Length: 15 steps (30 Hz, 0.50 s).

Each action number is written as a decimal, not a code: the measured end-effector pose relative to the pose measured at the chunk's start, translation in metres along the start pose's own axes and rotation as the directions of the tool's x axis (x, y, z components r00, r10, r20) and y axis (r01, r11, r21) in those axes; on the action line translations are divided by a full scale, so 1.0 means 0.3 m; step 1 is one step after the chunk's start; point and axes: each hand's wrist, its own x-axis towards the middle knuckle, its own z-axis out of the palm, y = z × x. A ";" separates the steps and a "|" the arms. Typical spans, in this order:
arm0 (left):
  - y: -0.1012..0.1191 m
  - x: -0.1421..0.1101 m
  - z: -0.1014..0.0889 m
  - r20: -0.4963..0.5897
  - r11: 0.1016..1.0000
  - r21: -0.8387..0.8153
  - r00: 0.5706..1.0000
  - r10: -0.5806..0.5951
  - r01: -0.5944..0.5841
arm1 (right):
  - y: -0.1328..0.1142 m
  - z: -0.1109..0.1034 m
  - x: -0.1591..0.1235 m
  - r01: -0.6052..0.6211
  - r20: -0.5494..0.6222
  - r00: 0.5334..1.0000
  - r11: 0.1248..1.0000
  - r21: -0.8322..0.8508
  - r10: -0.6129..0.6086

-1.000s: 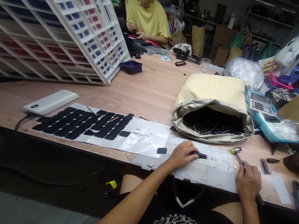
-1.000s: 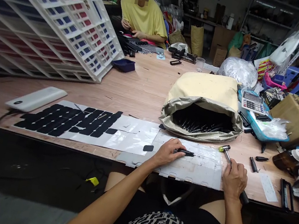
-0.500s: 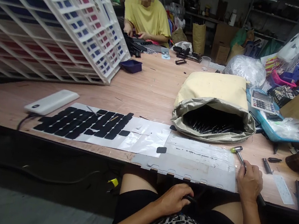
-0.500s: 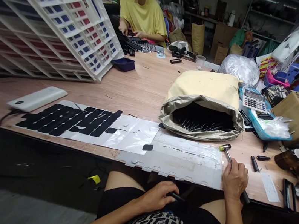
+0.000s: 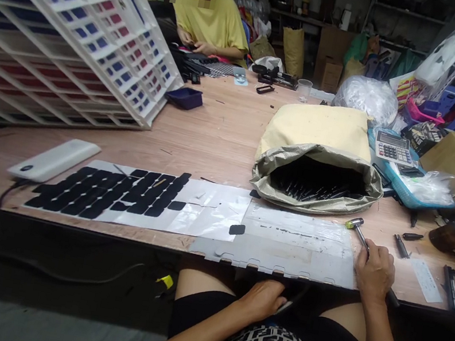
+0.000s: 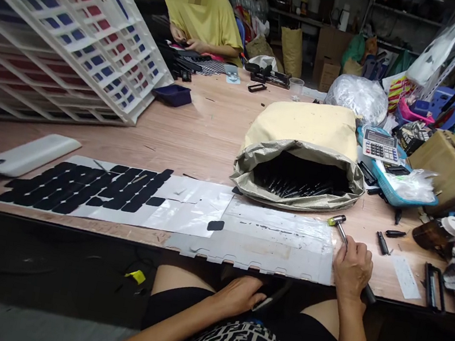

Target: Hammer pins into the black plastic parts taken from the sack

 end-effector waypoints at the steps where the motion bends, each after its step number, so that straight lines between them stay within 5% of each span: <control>1: 0.025 -0.016 -0.028 0.038 0.997 -0.040 0.997 0.062 -0.060 | -0.001 0.000 0.000 0.001 0.006 1.000 1.000 -0.002 -0.001; 5: 0.120 -0.014 -0.223 0.073 0.912 -0.302 0.948 0.311 -0.276 | -0.003 -0.001 0.001 -0.009 0.015 1.000 1.000 -0.013 0.009; 7: 0.141 0.056 -0.347 -0.170 0.921 -0.279 0.958 0.230 -0.271 | -0.005 -0.003 0.002 -0.008 0.010 1.000 1.000 -0.023 0.009; 9: 0.141 0.161 -0.461 -0.476 0.973 -0.177 0.878 0.049 -0.150 | -0.007 -0.006 0.003 0.001 0.004 1.000 1.000 -0.027 0.000; 11: 0.133 0.274 -0.552 -0.685 0.998 -0.059 0.725 -0.064 0.032 | -0.008 -0.008 0.004 0.005 0.003 1.000 1.000 -0.021 -0.005; 13: 0.129 0.369 -0.613 -0.771 0.977 0.000 0.623 -0.135 0.211 | -0.007 -0.009 0.005 0.001 0.005 1.000 1.000 -0.008 -0.001; 15: 0.129 0.433 -0.646 -0.769 0.939 0.008 0.602 -0.214 0.344 | -0.006 -0.008 0.004 -0.005 0.003 1.000 1.000 0.001 0.005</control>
